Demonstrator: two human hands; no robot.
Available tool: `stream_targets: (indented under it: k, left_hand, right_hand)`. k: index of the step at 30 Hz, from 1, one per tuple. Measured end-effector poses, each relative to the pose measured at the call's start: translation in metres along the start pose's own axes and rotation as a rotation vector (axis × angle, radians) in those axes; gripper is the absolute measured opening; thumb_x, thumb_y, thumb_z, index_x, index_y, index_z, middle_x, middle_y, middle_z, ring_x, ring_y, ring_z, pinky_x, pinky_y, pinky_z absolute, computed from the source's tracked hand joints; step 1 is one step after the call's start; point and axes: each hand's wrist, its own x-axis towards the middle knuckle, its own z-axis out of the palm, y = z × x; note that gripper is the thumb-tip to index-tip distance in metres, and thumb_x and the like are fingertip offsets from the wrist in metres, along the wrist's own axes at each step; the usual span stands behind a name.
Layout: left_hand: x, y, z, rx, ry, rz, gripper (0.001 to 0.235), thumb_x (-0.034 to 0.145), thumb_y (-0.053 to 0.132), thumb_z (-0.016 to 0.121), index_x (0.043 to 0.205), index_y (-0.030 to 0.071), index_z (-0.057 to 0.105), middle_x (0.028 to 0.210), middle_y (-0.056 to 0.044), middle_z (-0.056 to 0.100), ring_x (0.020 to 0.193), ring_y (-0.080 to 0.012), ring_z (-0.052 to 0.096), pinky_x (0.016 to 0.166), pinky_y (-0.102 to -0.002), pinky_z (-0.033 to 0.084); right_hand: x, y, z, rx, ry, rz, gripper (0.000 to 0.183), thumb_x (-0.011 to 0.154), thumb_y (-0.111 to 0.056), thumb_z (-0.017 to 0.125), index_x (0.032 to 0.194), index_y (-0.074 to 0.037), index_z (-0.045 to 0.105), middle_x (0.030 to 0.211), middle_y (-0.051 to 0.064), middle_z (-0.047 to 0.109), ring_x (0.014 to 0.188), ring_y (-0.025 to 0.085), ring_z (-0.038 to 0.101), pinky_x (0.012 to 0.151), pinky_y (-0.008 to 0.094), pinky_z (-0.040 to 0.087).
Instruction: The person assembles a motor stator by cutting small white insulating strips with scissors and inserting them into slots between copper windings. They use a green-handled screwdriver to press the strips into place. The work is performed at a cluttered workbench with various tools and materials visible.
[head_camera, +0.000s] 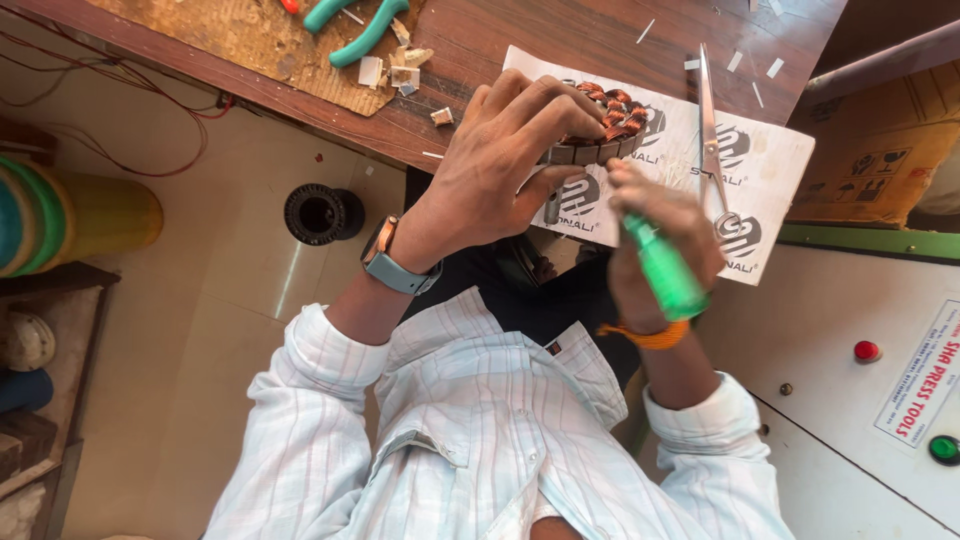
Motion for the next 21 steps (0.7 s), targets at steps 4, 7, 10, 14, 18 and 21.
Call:
stream_targets:
  k: [4,7,10,14,18,21]
  left_hand:
    - [-0.003,-0.007,-0.002,-0.067,0.014,0.065,0.042,0.097,0.024,0.079,0.134,0.016,0.06,0.134,0.002,0.06,0.114,-0.0255,0.051,0.107,-0.041,0.043]
    - [-0.008,-0.015,-0.006,-0.172,0.006,0.081,0.039,0.102,0.024,0.077,0.137,0.016,0.061,0.137,0.004,0.062,0.117,-0.0234,0.053,0.11,-0.04,0.043]
    - [-0.013,-0.018,-0.005,-0.209,0.044,0.066,0.036,0.104,0.026,0.075,0.137,0.017,0.062,0.139,0.004,0.064,0.125,-0.0226,0.056,0.112,-0.039,0.043]
    - [-0.024,-0.015,0.003,-0.153,0.118,0.027,0.039,0.102,0.027,0.076,0.137,0.016,0.062,0.137,0.0,0.063,0.127,-0.0256,0.054,0.116,-0.043,0.042]
    - [-0.028,-0.015,0.006,-0.157,0.164,0.042,0.043,0.104,0.026,0.076,0.142,0.018,0.059,0.142,0.001,0.062,0.134,-0.0257,0.053,0.12,-0.043,0.043]
    - [-0.028,-0.017,0.006,-0.16,0.152,0.039,0.042,0.105,0.024,0.076,0.143,0.02,0.059,0.142,0.002,0.061,0.132,-0.0257,0.053,0.12,-0.043,0.045]
  right_hand:
    - [0.036,0.012,-0.034,0.284,-0.016,0.369,0.012,0.108,0.0,0.069,0.116,0.007,0.065,0.104,0.017,0.073,0.096,0.024,0.078,0.091,0.035,0.067]
    - [0.062,0.032,-0.052,0.186,-0.17,0.535,0.018,0.103,-0.003,0.072,0.114,0.008,0.064,0.102,0.015,0.073,0.097,0.021,0.076,0.091,0.033,0.068]
    - [0.078,0.059,-0.05,0.131,-0.275,0.573,0.023,0.109,-0.008,0.075,0.12,0.009,0.065,0.103,0.016,0.073,0.095,0.022,0.077,0.089,0.033,0.065]
    - [0.076,0.084,-0.029,0.402,-0.246,0.598,0.03,0.112,-0.011,0.073,0.129,0.01,0.063,0.11,0.018,0.074,0.102,0.023,0.078,0.095,0.036,0.065]
    - [0.076,0.074,-0.026,0.33,-0.237,0.626,0.035,0.103,-0.021,0.07,0.126,0.006,0.062,0.106,0.013,0.075,0.099,0.018,0.078,0.091,0.03,0.067]
    - [0.072,0.05,-0.036,0.265,-0.304,0.498,0.036,0.107,-0.02,0.071,0.128,0.007,0.063,0.119,0.015,0.073,0.115,0.022,0.074,0.106,0.035,0.063]
